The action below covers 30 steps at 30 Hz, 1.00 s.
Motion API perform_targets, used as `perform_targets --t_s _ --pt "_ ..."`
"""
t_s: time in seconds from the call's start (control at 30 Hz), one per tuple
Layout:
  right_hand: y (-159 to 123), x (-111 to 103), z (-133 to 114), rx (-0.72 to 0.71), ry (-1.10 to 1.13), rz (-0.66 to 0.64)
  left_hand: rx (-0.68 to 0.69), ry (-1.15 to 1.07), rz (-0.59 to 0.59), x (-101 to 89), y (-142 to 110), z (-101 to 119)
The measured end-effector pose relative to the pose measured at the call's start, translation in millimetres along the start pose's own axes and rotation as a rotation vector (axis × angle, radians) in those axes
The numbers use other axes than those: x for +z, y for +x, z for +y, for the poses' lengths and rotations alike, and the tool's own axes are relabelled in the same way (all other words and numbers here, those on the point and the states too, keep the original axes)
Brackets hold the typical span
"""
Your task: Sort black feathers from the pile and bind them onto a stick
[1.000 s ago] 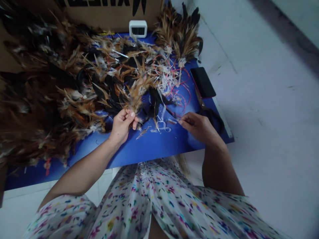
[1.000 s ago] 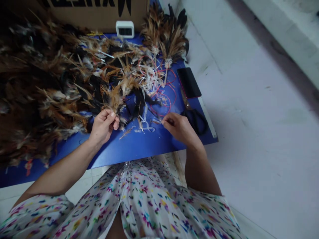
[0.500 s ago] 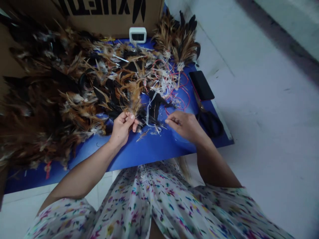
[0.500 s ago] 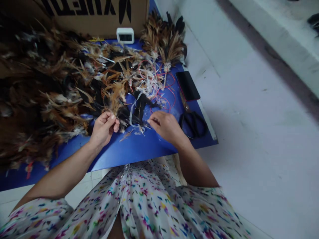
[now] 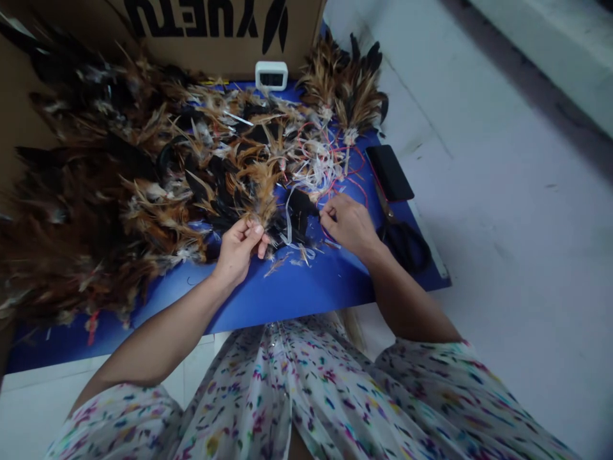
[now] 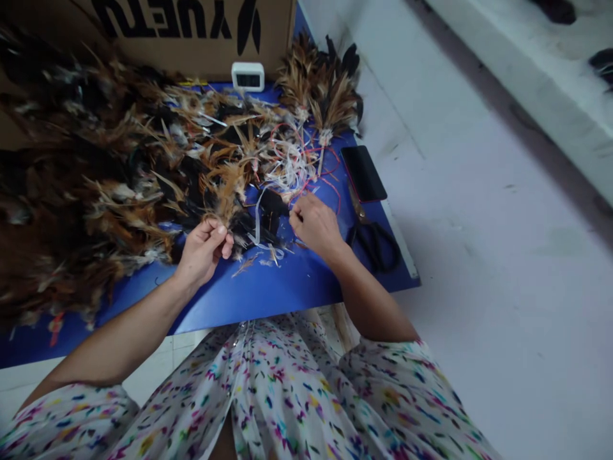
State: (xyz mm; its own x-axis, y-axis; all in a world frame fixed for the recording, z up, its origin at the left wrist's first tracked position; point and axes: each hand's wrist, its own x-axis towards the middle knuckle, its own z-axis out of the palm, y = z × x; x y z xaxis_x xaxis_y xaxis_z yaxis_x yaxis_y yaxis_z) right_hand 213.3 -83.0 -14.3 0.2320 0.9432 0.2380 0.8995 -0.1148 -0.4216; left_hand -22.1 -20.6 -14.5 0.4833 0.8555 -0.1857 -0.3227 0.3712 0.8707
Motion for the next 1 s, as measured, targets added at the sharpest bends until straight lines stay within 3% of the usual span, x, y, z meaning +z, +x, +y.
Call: perform_targets --t_s 0.13,0.2,0.33,0.47,0.6,0.83,1.0 --pt "-10.4 -5.5 -10.4 -0.044 0.149 -0.105 -0.002 0.0 -0.001 0.4 -0.4 -0.2" --pt "-7.9 -6.4 -10.0 -0.045 0.146 -0.08 -0.003 -0.001 -0.002 0.5 -0.5 -0.3" --pt "15.5 -4.3 0.7 -0.023 0.012 0.026 0.005 0.005 -0.004 0.2 0.1 -0.7" --pt "44.7 3.6 13.1 0.02 -0.124 -0.044 0.0 0.012 0.004 -0.4 0.3 -0.3" --pt "55.6 12.4 21.4 0.007 -0.146 -0.085 -0.006 0.008 0.007 -0.3 -0.2 0.2" --pt "48.0 3.3 26.3 -0.053 0.023 0.014 -0.004 0.001 -0.009 0.4 -0.6 -0.6" --pt "45.4 -15.3 20.1 0.003 0.215 0.093 -0.003 0.003 -0.008 -0.2 -0.6 -1.0"
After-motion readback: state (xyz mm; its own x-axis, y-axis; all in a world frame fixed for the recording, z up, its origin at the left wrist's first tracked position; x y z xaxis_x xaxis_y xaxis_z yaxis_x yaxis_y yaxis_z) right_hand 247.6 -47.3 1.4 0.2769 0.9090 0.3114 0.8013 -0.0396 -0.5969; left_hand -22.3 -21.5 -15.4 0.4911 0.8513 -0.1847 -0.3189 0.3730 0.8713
